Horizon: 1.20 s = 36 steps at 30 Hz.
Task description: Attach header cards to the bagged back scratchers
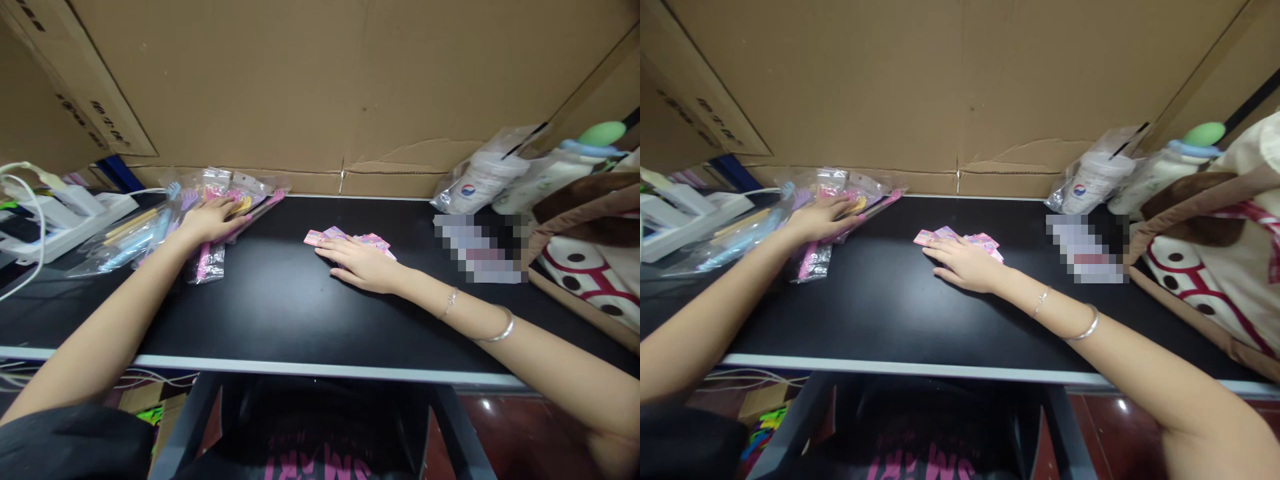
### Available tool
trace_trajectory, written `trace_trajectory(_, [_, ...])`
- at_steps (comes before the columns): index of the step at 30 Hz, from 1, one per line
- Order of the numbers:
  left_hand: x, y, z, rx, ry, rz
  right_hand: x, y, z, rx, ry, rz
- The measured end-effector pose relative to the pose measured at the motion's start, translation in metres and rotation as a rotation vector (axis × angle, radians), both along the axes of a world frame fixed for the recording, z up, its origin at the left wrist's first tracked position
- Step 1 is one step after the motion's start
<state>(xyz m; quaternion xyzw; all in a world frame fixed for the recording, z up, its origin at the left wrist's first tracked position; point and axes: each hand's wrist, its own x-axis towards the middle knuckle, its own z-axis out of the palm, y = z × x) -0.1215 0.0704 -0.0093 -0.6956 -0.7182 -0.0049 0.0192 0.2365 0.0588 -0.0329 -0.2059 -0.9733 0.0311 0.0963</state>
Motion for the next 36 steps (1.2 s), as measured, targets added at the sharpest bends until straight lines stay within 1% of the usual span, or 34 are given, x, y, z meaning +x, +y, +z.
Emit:
trace_trajectory(4, [0.005, -0.01, 0.012, 0.228, 0.055, 0.086, -0.001, -0.003, -0.001, 0.03, 0.019, -0.011])
trace_trajectory(6, [0.002, -0.014, 0.017, 0.261, 0.103, 0.145, -0.001, -0.004, -0.001, 0.05, 0.028, -0.014])
trace_trajectory(10, [-0.008, -0.018, 0.021, 0.151, 0.145, 0.237, 0.0, -0.005, -0.002, 0.055, 0.036, -0.016])
trace_trajectory(14, [-0.007, -0.018, 0.023, 0.135, 0.139, 0.256, -0.001, -0.006, -0.001, 0.08, 0.017, -0.037])
trace_trajectory(19, [-0.001, -0.019, 0.027, 0.073, 0.116, 0.348, -0.002, -0.008, 0.0, 0.115, 0.006, -0.049])
trace_trajectory(24, [-0.009, -0.024, 0.027, 0.123, 0.156, 0.323, -0.003, -0.008, 0.0, 0.143, -0.013, -0.051])
trace_trajectory(29, [-0.01, -0.023, 0.026, 0.069, 0.134, 0.375, -0.002, -0.008, 0.0, 0.126, 0.003, -0.053])
trace_trajectory(33, [-0.007, -0.022, 0.025, 0.065, 0.09, 0.355, -0.003, -0.009, 0.001, 0.106, 0.002, -0.062])
trace_trajectory(36, [-0.008, -0.023, 0.026, 0.059, 0.065, 0.35, -0.003, -0.01, 0.002, 0.115, -0.008, -0.065])
